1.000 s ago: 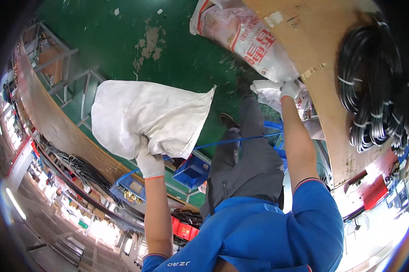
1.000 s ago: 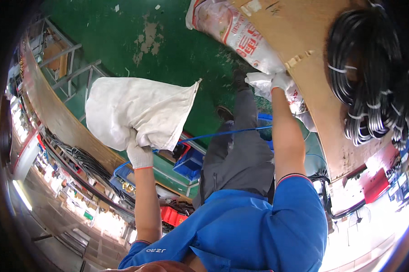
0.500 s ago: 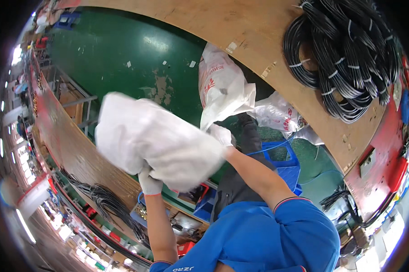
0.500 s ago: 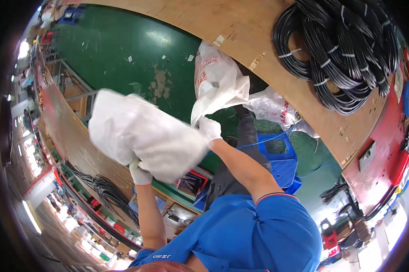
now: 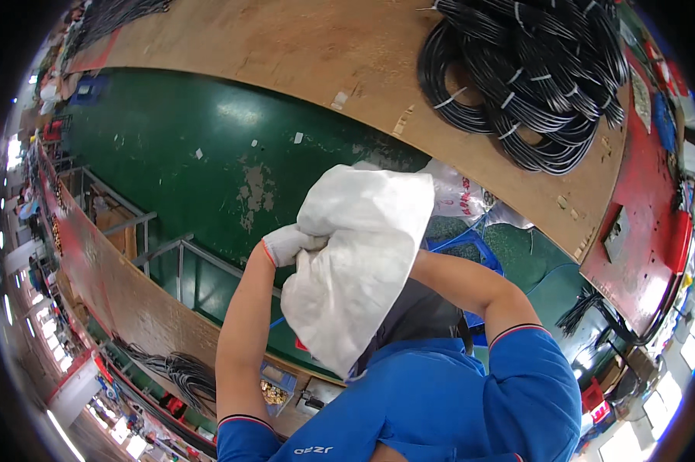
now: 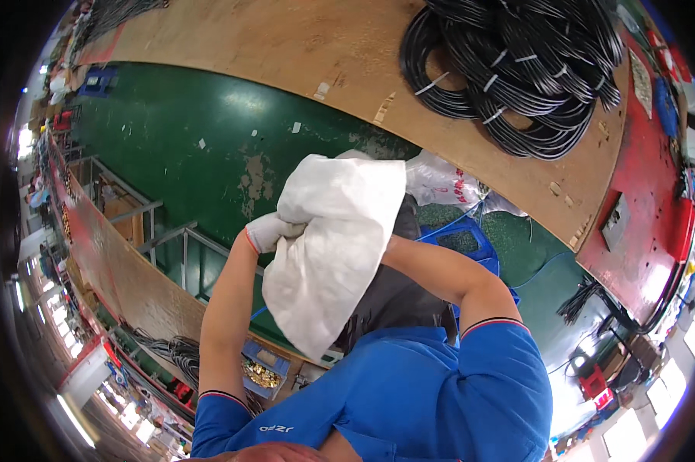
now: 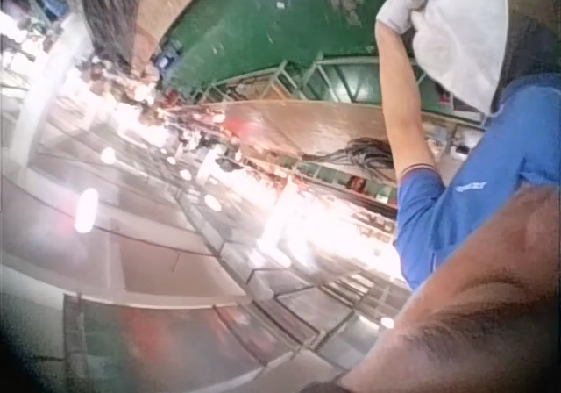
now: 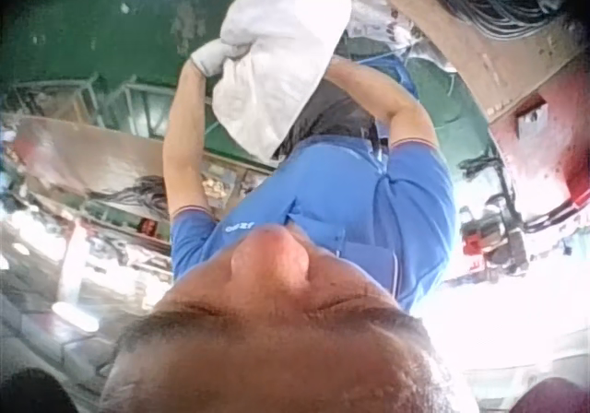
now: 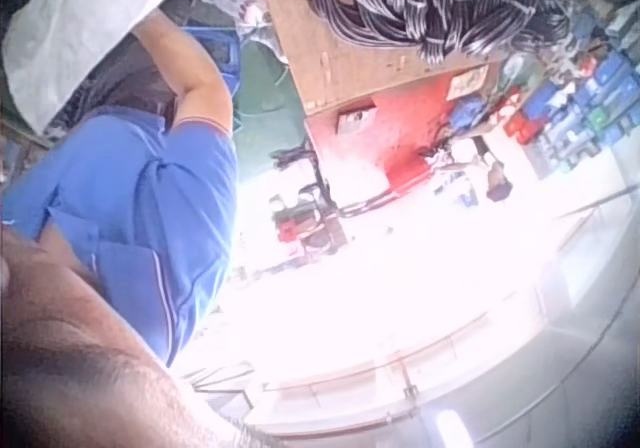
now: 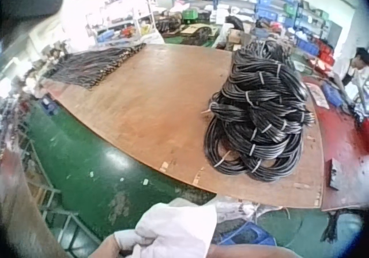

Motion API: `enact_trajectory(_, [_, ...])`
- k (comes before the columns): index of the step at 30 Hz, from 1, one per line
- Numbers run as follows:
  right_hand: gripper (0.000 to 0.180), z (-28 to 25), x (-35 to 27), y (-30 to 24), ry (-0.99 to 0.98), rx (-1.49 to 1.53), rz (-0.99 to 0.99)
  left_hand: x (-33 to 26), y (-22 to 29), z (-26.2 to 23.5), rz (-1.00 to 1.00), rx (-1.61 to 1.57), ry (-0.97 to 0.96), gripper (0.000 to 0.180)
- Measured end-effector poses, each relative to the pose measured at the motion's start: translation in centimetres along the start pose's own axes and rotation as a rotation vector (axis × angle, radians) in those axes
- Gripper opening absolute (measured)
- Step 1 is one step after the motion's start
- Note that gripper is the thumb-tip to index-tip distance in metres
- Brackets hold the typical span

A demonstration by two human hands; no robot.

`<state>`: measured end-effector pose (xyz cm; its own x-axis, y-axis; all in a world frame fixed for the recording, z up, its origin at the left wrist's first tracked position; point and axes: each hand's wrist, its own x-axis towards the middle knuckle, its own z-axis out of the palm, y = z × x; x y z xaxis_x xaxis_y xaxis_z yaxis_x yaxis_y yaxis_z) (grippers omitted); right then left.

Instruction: The person unpacks black cable connectors from a white sack into a red bin, then repeatedly picks up bundles of black cables and slides the connectors onto the exposed copper ends. The person works at a wooden table in a factory setting, handling the cables and connectors by hand.

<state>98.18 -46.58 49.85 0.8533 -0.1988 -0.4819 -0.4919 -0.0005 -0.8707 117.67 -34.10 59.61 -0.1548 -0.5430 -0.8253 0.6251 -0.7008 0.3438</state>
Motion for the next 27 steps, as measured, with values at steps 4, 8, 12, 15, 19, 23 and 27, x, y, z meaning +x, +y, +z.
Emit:
enact_trajectory(4, [0.03, 0.6, -3.3, 2.1, -0.075, -0.121, -0.057, 1.8, -4.5, -1.4, -0.188, -0.081, -0.074, 0.041])
enact_trajectory(8, [0.029, 2.3, -8.8, 3.4, -0.106, -0.251, -0.199, 3.2, -10.9, -1.1, -0.469, -0.249, -0.096, 0.041])
enact_trajectory(12, [0.029, 5.4, -11.2, 2.9, 0.043, -0.351, -0.368, 4.6, -19.3, -3.3, -0.258, -0.032, -0.108, 0.039])
enact_trajectory(15, [0.029, 5.4, -10.3, 3.2, 0.229, -0.45, -0.403, 3.7, -21.4, -4.2, -0.144, -0.124, -0.037, 0.039])
enact_trajectory(19, [0.038, -0.1, -8.0, 1.3, -0.062, -0.581, 0.272, 1.5, -25.3, -3.7, -0.015, -0.446, 0.103, 0.04])
enact_trajectory(23, [0.051, -1.7, -6.1, 4.4, -0.014, -0.464, 0.37, 0.9, -30.2, -1.3, 0.085, -0.754, 0.163, 0.041])
enact_trajectory(27, [0.065, -0.5, -3.6, 2.1, -0.117, -0.768, 0.37, 1.0, -33.6, 0.7, 0.182, -0.938, 0.196, 0.042])
